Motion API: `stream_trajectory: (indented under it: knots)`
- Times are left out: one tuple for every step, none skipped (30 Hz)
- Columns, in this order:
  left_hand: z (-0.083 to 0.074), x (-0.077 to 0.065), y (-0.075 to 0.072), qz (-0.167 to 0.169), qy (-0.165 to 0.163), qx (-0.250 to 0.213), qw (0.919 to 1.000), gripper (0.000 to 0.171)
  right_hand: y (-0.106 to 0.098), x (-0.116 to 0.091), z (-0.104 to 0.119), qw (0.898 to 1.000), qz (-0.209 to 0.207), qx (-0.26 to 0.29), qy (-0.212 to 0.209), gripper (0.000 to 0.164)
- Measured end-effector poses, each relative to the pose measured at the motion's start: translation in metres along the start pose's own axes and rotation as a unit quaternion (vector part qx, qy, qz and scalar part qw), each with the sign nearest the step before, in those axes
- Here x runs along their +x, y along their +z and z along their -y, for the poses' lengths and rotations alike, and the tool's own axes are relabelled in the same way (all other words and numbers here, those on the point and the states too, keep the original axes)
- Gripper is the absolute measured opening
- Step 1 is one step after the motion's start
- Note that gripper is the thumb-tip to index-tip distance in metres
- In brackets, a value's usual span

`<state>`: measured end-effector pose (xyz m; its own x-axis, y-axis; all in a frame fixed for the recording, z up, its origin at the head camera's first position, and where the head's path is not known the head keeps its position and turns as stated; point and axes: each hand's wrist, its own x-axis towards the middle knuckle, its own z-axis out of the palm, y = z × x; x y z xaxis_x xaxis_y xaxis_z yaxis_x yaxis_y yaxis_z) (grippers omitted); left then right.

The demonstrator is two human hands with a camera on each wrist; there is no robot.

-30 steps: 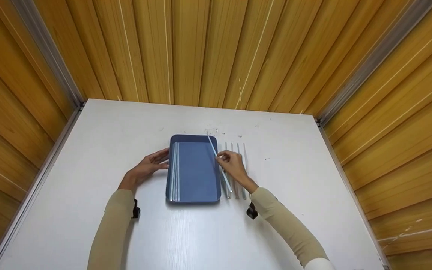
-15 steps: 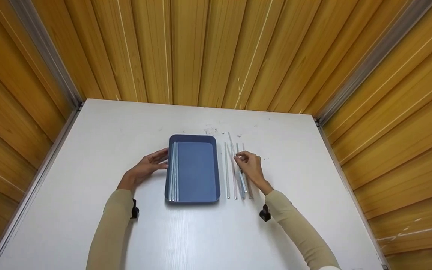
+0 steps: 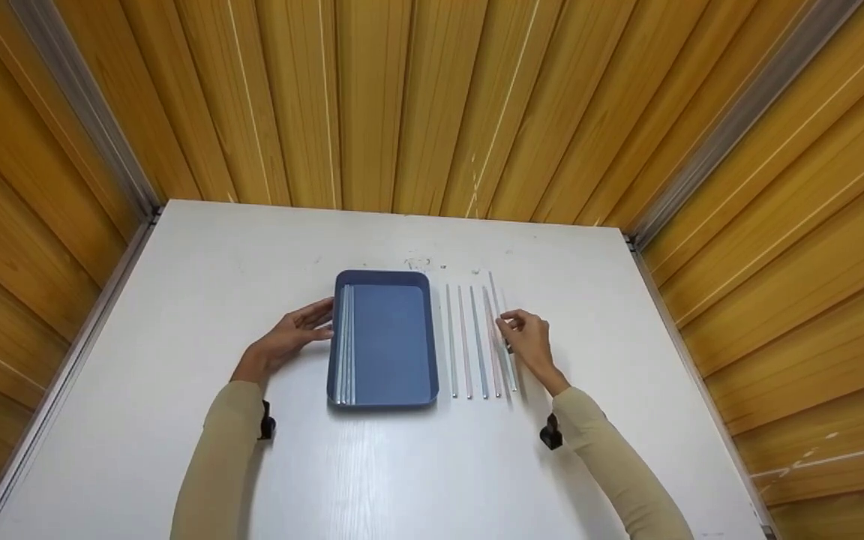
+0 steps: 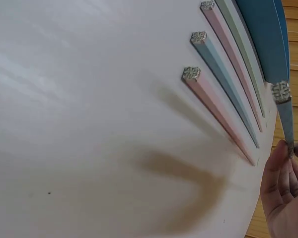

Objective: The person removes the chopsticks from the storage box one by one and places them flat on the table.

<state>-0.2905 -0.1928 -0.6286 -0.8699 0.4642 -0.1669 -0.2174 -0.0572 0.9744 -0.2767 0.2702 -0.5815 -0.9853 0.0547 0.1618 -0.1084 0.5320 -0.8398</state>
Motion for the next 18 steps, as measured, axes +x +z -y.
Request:
stream_trajectory:
  knots:
    - [0.000, 0.000, 0.000, 0.000, 0.001, -0.001, 1.0000, 0.080, -0.001, -0.001, -0.002, 1.000, 0.000, -0.002, 0.004, 0.015]
    - [0.000, -0.001, 0.000, -0.001, 0.001, -0.001, 1.0000, 0.080, -0.001, -0.001, -0.003, 1.000, -0.001, -0.004, 0.007, 0.015]
    - [0.000, -0.001, 0.000, -0.001, 0.002, -0.002, 1.0000, 0.080, -0.001, -0.002, -0.005, 1.000, -0.002, -0.007, 0.009, 0.015]
    - [0.000, -0.001, 0.000, -0.002, 0.002, -0.003, 1.0000, 0.080, -0.001, -0.002, -0.007, 1.000, -0.004, -0.010, 0.012, 0.014]
    - [0.000, -0.001, 0.001, -0.004, 0.002, -0.003, 1.0000, 0.079, -0.001, -0.002, -0.008, 1.000, -0.006, -0.013, 0.014, 0.014]
    - [0.000, -0.001, 0.001, -0.006, 0.001, -0.003, 1.0000, 0.079, 0.000, -0.002, -0.010, 1.000, -0.008, -0.016, 0.017, 0.014]
    - [0.000, -0.001, 0.001, -0.005, 0.001, -0.004, 1.0000, 0.079, 0.000, -0.003, -0.011, 1.000, -0.009, -0.020, 0.019, 0.014]
    - [-0.001, -0.002, 0.000, -0.005, 0.002, -0.004, 1.0000, 0.079, 0.001, -0.003, -0.012, 0.999, -0.010, -0.023, 0.022, 0.014]
    - [-0.001, -0.002, 0.000, -0.004, 0.003, -0.004, 1.0000, 0.078, 0.002, -0.003, -0.013, 0.999, -0.011, -0.027, 0.024, 0.014]
    - [-0.001, -0.003, 0.001, -0.005, 0.003, -0.004, 1.0000, 0.078, 0.003, -0.003, -0.015, 0.999, -0.012, -0.030, 0.026, 0.014]
    - [-0.001, -0.003, 0.000, -0.005, 0.003, -0.004, 1.0000, 0.078, 0.004, -0.003, -0.016, 0.999, -0.014, -0.035, 0.026, 0.015]
    - [-0.001, -0.003, 0.000, -0.003, 0.005, -0.002, 1.0000, 0.078, 0.004, -0.003, -0.018, 0.999, -0.017, -0.040, 0.024, 0.014]
    - [-0.001, -0.002, 0.000, -0.002, 0.005, -0.002, 1.0000, 0.078, 0.005, -0.002, -0.019, 0.998, -0.021, -0.047, 0.021, 0.015]
    - [-0.001, -0.002, 0.000, -0.003, 0.005, -0.001, 1.0000, 0.078, 0.006, -0.002, -0.021, 0.998, -0.024, -0.055, 0.018, 0.015]
    - [0.000, -0.001, 0.000, -0.002, 0.006, 0.002, 1.0000, 0.077, 0.006, -0.002, -0.023, 0.997, -0.028, -0.064, 0.015, 0.014]
    - [0.000, -0.001, 0.000, -0.004, 0.005, 0.002, 1.0000, 0.077, 0.007, -0.002, -0.025, 0.997, -0.032, -0.070, 0.012, 0.014]
    - [0.000, 0.000, 0.000, -0.006, 0.004, 0.002, 1.0000, 0.077, 0.007, -0.001, -0.027, 0.996, -0.034, -0.076, 0.010, 0.014]
    - [0.000, 0.000, 0.000, -0.006, 0.005, 0.001, 1.0000, 0.077, 0.008, -0.001, -0.029, 0.996, -0.035, -0.078, 0.008, 0.014]
